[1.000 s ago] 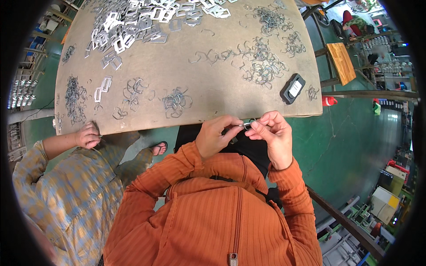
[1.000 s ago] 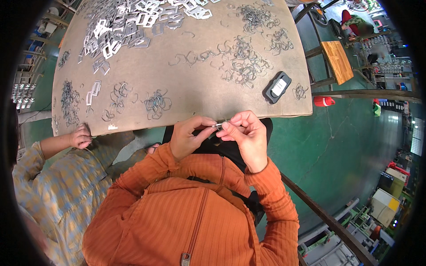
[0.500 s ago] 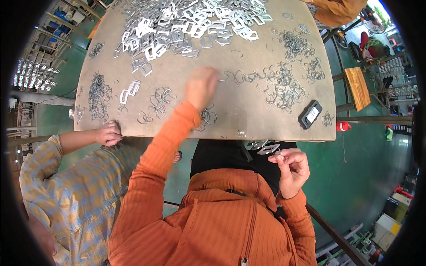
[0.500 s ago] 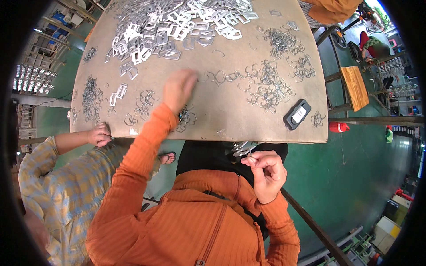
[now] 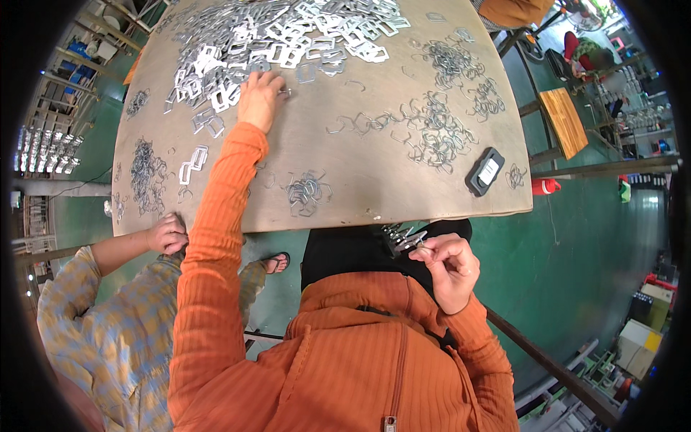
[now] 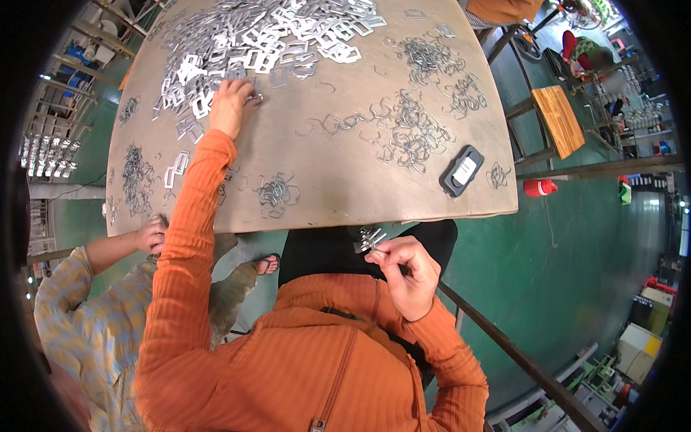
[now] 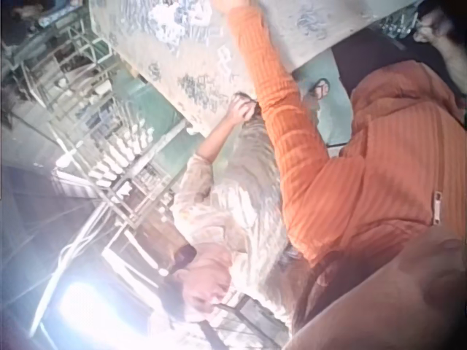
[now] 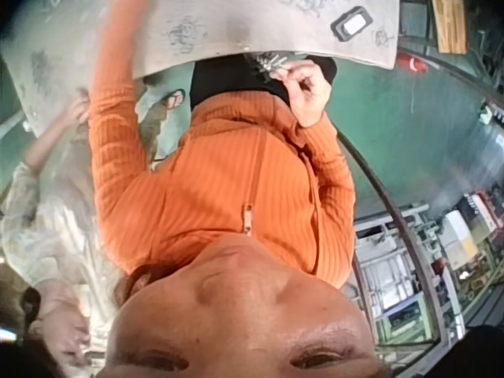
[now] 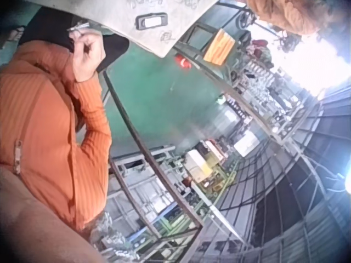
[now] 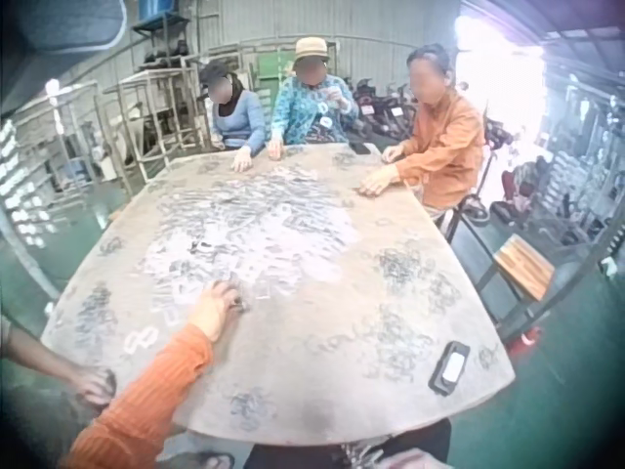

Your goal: The person picks up metal plates and clips from a table and joins them together. They then hook the assembled units onto a hanging chain rack.

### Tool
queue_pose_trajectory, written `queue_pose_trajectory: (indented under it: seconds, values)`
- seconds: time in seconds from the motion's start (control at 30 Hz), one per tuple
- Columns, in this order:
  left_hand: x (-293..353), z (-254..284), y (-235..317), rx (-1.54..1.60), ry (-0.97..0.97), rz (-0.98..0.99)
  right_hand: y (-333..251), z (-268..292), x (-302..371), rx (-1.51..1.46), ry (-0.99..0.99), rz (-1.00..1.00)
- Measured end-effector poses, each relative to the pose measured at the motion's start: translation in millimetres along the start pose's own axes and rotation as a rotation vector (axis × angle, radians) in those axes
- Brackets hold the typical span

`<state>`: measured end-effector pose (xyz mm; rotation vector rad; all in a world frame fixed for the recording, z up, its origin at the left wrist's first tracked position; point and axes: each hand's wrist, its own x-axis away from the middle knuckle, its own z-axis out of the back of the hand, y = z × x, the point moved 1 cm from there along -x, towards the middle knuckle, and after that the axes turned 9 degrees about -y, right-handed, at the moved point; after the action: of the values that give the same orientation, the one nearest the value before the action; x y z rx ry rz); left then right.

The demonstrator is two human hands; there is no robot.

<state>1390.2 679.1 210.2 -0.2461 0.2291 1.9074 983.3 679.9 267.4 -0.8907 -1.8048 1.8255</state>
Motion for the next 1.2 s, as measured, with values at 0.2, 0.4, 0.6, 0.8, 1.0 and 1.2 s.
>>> queue_pose_trajectory:
  seconds: [0.2,0.4,0.6,0.8,1.0,1.2]
  values:
    - [49.7,45.2,121.9,1.311,-0.271,0.231,8.1,9.0,1.9,0.026,0.007,-0.028]
    - [97.7,82.1,207.1,1.679,-0.416,0.252,6.4,8.5,-0.2,0.030,0.018,-0.027]
    - [104.5,92.9,219.1,1.682,-0.407,0.194,6.0,10.3,2.1,0.043,0.046,-0.011]
    - [110.1,99.6,220.5,1.543,-0.379,0.067,10.3,9.3,3.5,0.099,0.033,-0.036]
    - [120.0,81.9,219.6,1.440,-0.349,-0.025,5.9,29.5,-9.8,0.307,-0.007,-0.082]
    - [128.8,71.4,219.9,1.450,-0.360,-0.010,32.7,40.9,-110.6,0.785,-0.141,0.015]
